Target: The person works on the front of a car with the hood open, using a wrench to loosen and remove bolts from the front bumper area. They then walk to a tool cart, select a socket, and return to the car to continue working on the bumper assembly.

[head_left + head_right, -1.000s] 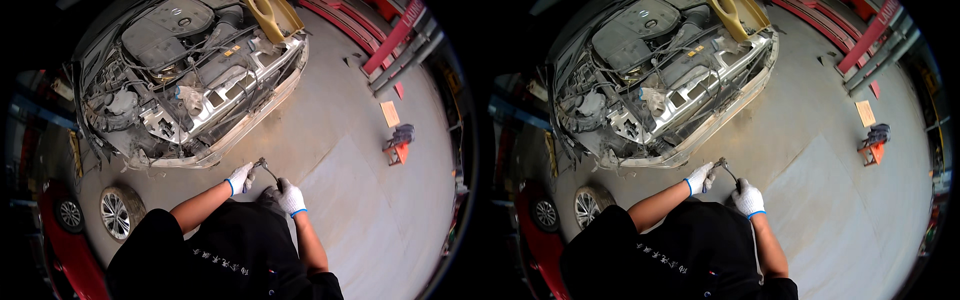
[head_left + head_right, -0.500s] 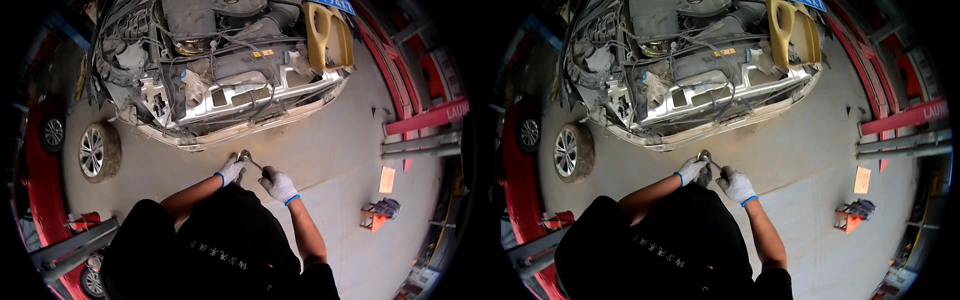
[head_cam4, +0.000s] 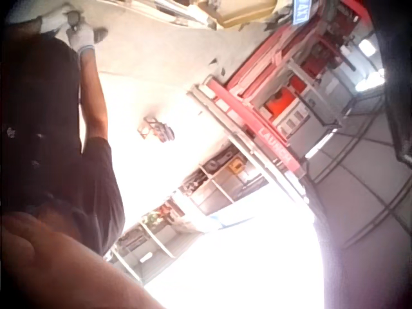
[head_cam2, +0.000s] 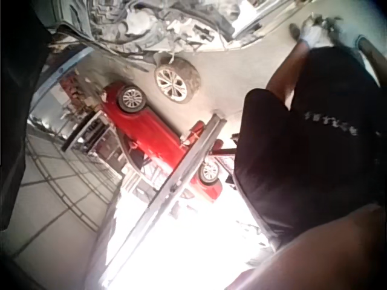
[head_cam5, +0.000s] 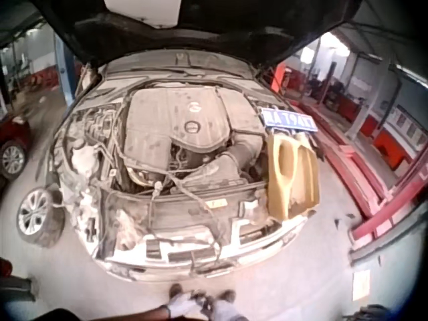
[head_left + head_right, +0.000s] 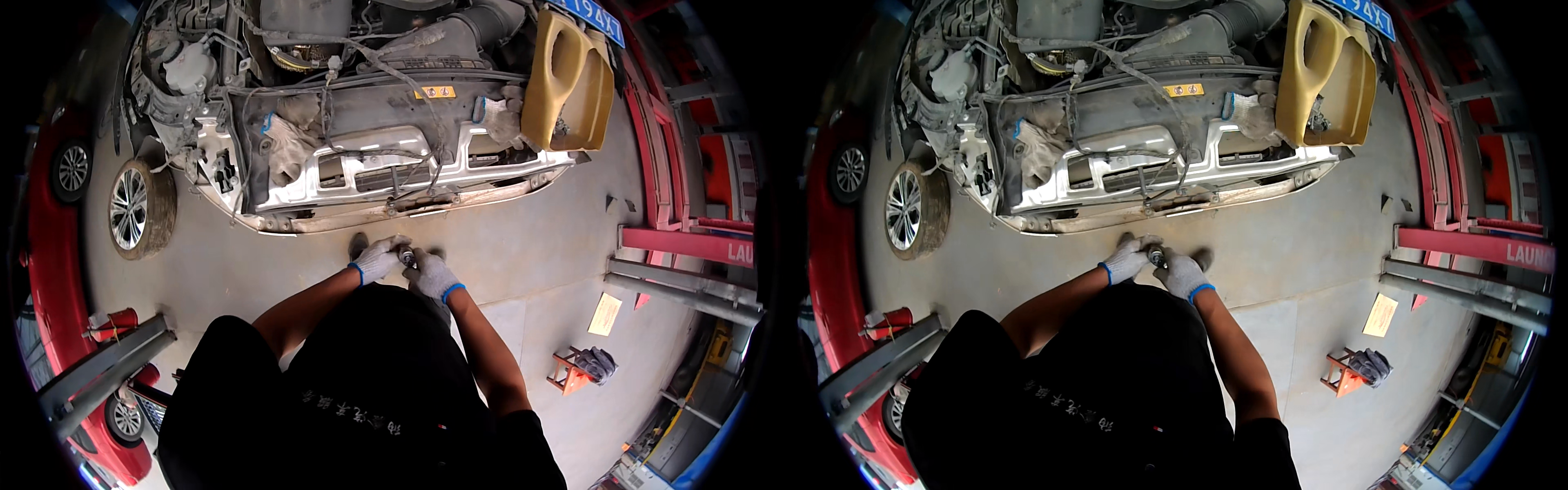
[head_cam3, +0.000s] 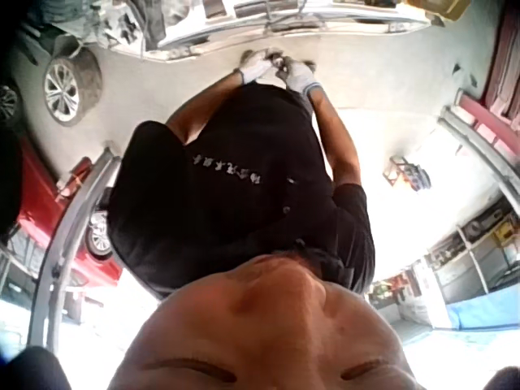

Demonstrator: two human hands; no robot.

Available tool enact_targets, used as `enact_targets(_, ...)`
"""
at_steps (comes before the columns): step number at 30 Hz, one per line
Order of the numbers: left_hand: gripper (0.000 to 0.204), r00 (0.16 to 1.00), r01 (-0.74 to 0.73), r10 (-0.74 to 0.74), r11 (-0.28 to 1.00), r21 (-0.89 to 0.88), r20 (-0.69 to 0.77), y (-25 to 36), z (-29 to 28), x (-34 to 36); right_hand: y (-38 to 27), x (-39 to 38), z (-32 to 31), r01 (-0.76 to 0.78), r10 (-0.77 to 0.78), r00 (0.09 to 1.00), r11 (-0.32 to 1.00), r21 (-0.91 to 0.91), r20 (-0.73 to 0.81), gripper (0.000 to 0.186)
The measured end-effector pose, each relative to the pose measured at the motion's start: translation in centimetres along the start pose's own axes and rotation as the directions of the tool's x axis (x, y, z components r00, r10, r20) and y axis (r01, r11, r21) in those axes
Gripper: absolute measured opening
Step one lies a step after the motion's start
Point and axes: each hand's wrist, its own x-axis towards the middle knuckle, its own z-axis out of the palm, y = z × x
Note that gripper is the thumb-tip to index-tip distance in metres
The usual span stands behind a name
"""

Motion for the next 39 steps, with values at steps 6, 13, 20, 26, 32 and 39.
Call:
enact_targets(6,0.035,0.978,0.136,-0.083,0.948,0.286,-0.19,3.6,-1.6,0.0,0.5,3.9,-2.5,0.045,-0.035,0.961,0.998,-0.031,0.274,0.051)
enact_targets(13,0.029,0.646,0.204,0.133,0.919,0.338,-0.752,13.3,-9.6,-3.5,5.3,7.1,-2.7,0.099,-0.083,0.987,0.989,-0.112,0.14,0.057)
enact_targets(20,0.026,0.382,0.396,0.572,0.608,0.688,-0.726,21.0,-19.5,-4.8,5.5,9.2,0.4,-0.047,0.052,0.997,0.995,-0.089,0.055,0.053)
enact_targets(26,0.023,0.459,0.302,0.774,0.325,0.896,-0.435,21.6,-26.0,0.7,5.9,11.0,5.4,-0.191,0.189,0.978,0.982,-0.016,-0.093,0.053)
enact_targets(32,0.018,0.505,0.244,0.822,0.155,0.957,-0.262,19.9,-29.0,3.7,6.3,12.5,9.5,-0.293,0.34,0.909,0.932,0.212,-0.239,0.052)
enact_targets(39,0.026,0.544,0.277,0.801,0.112,0.954,-0.252,21.1,-30.3,4.5,6.8,14.4,11.7,-0.303,0.384,0.873,0.91,0.283,-0.302,0.051)
